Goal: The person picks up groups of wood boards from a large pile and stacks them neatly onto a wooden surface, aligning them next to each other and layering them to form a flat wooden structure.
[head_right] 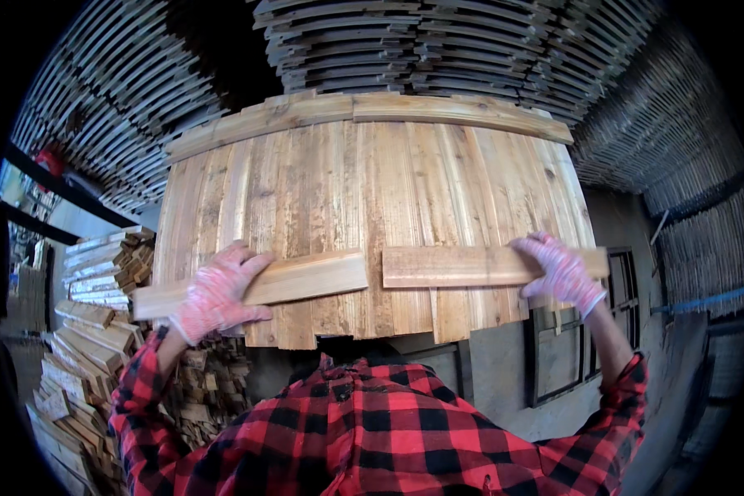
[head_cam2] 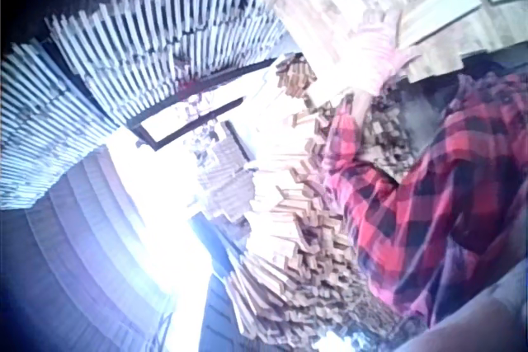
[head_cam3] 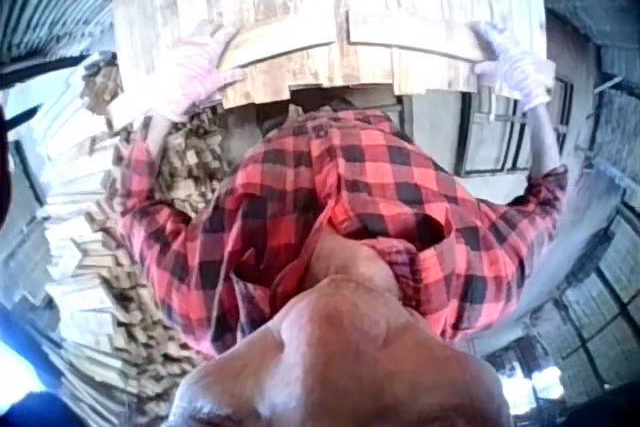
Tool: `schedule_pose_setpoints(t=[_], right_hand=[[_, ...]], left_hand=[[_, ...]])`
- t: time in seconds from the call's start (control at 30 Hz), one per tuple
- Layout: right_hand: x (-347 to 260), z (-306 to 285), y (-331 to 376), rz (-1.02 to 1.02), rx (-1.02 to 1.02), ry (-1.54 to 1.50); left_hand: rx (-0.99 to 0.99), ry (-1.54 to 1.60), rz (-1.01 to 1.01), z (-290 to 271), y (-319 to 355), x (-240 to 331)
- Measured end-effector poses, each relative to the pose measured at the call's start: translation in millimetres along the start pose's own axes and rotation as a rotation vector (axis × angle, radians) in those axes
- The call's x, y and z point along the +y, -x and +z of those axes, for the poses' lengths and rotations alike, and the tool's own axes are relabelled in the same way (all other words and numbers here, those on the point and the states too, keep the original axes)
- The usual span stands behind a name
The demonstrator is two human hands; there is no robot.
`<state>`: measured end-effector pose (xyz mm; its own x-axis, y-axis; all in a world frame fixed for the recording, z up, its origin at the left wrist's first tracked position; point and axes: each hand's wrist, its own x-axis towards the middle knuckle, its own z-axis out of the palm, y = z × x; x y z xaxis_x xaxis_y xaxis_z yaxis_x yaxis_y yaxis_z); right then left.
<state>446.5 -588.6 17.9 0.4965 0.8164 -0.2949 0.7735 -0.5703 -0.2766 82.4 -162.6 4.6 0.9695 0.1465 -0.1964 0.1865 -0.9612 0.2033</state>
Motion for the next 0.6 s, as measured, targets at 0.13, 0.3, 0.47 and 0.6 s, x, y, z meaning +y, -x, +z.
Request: schedule_pose_setpoints(t=[0.13, 0.3, 0.47, 0.6], right_hand=[[-15.2, 13.5, -5.1, 0.046, 0.016, 0.0], [-8.0, 14.7, -7.8, -0.047, -0.019, 0.081], [-67.6, 14.1, -54.0, -0.351, 0.03, -0.237], [-206.7, 14.4, -109.6, -0.606, -0.043, -0.283]], left_hand=[[0.082, 0.069, -0.058, 13.7, 7.8, 21.3], [0.201, 0.113, 0.038, 37.3, 10.8, 13.9], [0.221, 0.11, -0.052, 33.2, 10.4, 27.5], [0.416, 0.083, -0.337, 62.5, 37.5, 40.4]])
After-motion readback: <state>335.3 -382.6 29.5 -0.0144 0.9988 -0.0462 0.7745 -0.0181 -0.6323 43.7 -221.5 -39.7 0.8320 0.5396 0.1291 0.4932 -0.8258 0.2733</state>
